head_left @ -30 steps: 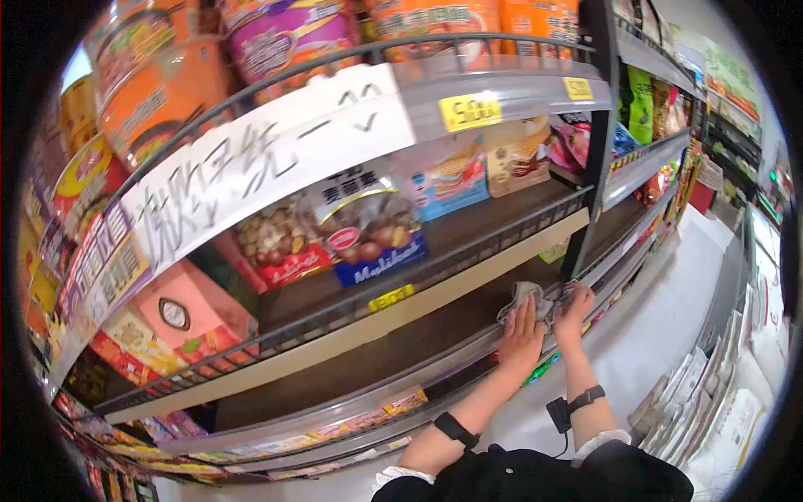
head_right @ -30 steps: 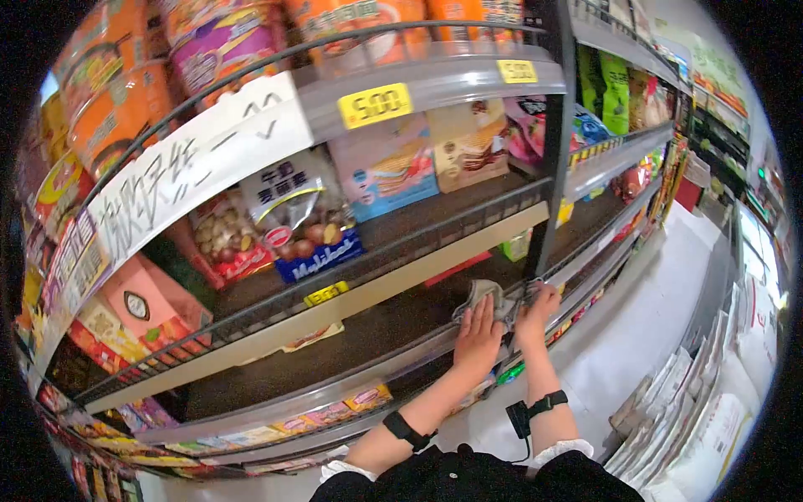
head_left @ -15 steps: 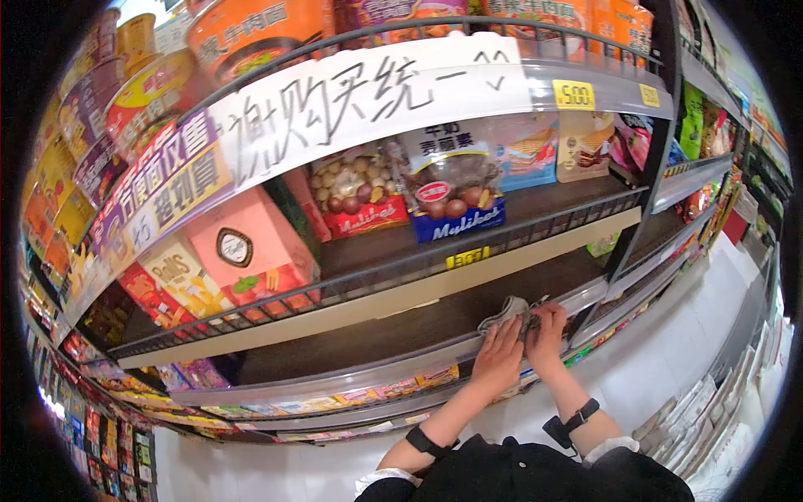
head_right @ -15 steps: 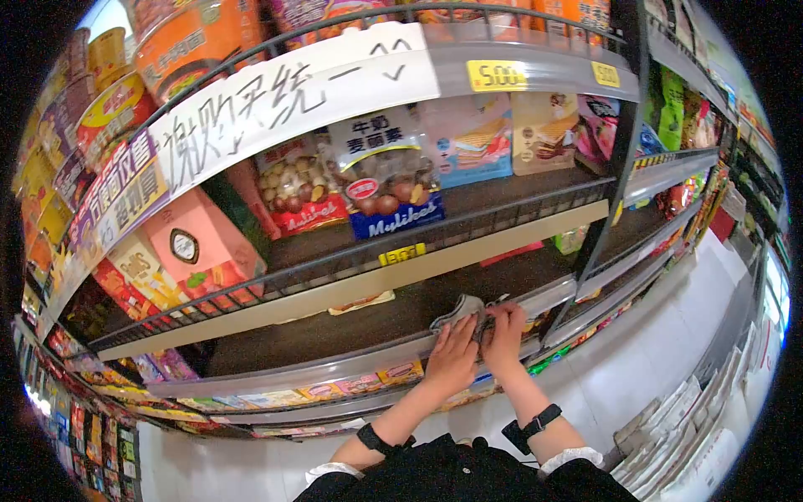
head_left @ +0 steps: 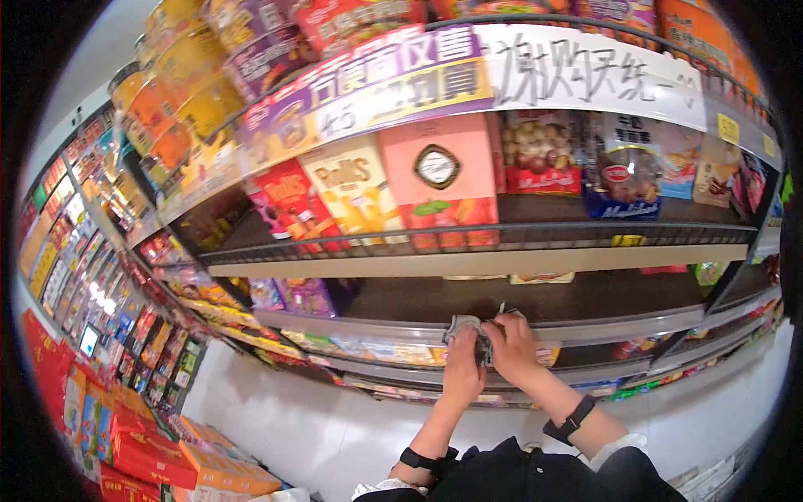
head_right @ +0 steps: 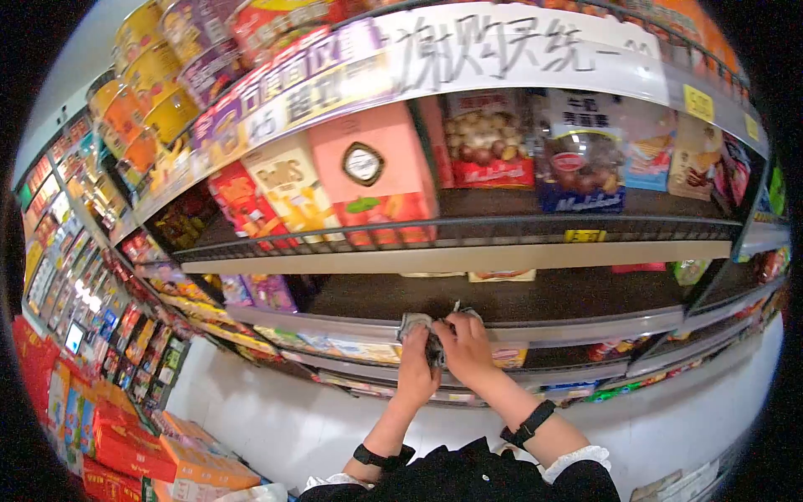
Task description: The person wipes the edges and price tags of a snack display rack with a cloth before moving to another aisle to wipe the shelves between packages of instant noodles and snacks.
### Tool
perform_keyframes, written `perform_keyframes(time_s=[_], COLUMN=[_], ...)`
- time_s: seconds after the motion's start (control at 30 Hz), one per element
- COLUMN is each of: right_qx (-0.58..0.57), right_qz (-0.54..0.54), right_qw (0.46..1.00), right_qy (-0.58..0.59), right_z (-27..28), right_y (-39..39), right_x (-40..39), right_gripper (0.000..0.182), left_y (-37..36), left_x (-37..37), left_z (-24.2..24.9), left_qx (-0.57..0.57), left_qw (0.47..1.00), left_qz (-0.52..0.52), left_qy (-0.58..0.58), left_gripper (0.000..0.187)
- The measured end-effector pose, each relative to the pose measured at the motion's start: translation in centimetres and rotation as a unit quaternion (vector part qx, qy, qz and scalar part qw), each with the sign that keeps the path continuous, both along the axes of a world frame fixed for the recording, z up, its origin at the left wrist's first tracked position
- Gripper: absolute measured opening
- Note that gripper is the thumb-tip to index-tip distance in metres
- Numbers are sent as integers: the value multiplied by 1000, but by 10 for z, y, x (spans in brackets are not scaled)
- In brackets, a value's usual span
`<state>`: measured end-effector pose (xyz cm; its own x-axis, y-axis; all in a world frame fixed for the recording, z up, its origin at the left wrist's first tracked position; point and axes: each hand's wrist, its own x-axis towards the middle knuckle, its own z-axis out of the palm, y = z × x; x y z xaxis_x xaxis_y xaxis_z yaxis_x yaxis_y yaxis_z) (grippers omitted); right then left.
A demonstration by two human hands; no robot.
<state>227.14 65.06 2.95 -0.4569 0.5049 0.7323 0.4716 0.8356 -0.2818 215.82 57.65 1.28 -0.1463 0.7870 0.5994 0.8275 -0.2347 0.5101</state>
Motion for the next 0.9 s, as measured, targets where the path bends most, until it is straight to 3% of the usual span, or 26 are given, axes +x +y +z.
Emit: perform_keyframes(time_s=[0.17,0.43,0.63,0.9], right_qx=[53,99,110,149], right_qz=[72,58,75,105], right_qw=[995,993,990,983], right_qy=[-40,-37,-51,-29], right_z=[4,-4,3,3], right_y=[-16,-34,-43,-45], right_x=[-78,-162,-196,-210], right_gripper=[32,30,26,24], left_y=[-30,-47,-50,-63], left_x=[-64,-136,-156,-176], left_z=[-9,-8,-25,-23], left_qx=[-26,-10,18,-30], left_qw=[994,990,989,988], left_qz=[97,112,137,147], left_qy=[45,87,50,49], left_gripper=[70,62,59,58])
